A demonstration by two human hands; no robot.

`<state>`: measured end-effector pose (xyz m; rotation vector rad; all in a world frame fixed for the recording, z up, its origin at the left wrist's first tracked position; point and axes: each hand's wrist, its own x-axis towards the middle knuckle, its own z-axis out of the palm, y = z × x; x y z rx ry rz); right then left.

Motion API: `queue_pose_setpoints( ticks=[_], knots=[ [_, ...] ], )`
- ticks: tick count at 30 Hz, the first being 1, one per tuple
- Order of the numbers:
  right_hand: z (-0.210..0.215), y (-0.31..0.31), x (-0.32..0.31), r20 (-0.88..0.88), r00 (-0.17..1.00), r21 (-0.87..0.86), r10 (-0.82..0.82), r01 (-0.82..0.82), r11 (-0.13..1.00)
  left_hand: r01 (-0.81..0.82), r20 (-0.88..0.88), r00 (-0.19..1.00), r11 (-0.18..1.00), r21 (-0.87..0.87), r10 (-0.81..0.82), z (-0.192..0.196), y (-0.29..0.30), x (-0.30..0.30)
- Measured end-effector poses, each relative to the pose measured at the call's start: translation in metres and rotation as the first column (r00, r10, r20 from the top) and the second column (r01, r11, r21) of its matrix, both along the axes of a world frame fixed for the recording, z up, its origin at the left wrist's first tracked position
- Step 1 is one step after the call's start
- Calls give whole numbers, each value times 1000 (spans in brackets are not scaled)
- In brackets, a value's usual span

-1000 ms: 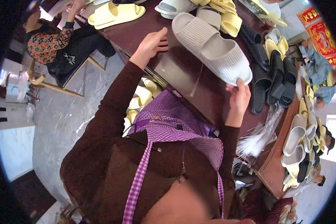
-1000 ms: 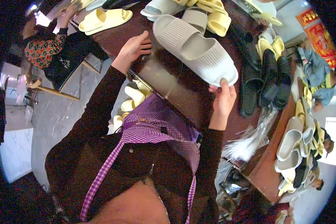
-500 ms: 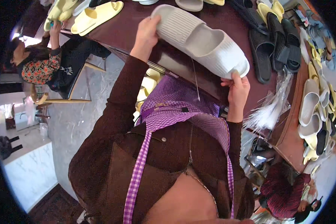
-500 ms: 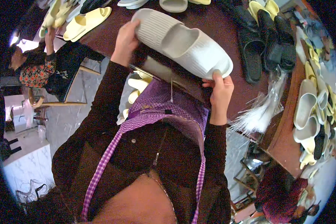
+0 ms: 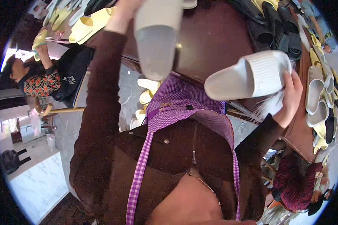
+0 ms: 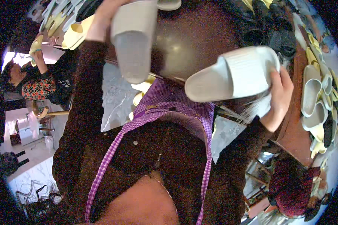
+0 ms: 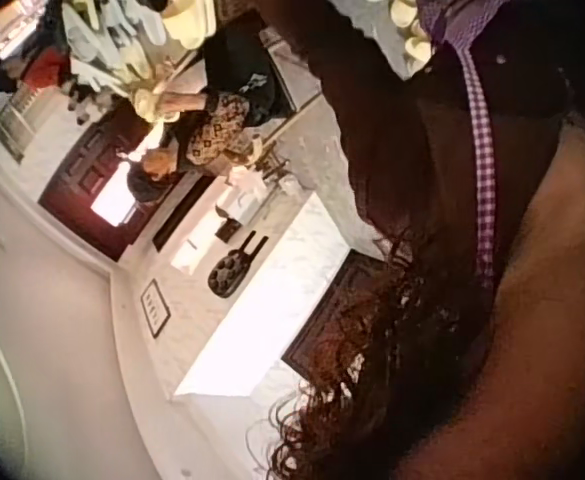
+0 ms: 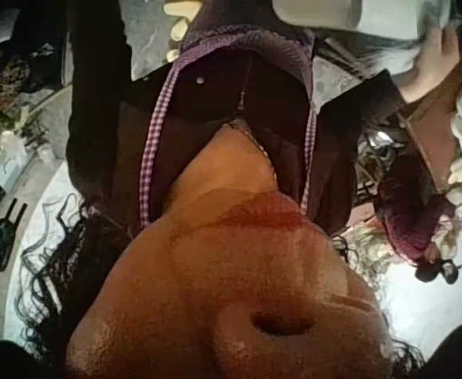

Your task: The person fastens pairs of slippers together by threading and attaching plastic ties through them by hand on the table.

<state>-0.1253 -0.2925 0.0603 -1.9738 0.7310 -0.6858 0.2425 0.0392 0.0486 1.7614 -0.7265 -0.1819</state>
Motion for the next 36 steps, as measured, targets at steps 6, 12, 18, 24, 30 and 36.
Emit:
queue_pose_setpoints(
  ticks=[6,12,18,24,30,36],
  knots=[
    [-32,-1,63,-11,1000,-164,-23,21,986,185,-89,979,983,-9,-185,-49,-87,-17],
    [-49,23,-17,-46,997,-377,-68,46,925,-58,308,951,996,70,33,-94,-62,-66],
    [-45,31,-119,-117,942,-307,-313,265,914,-159,478,872,864,477,-103,-97,15,-164],
    [-50,33,-138,-80,889,-306,-451,408,860,-98,367,911,764,638,-190,-117,30,-175],
    [-60,38,-150,-38,925,-307,-379,350,885,176,-218,972,894,412,-91,-37,110,-165],
    [-71,52,-144,-123,961,-351,-248,192,916,-90,-386,918,902,-423,-90,-93,273,-115]
  ],
)
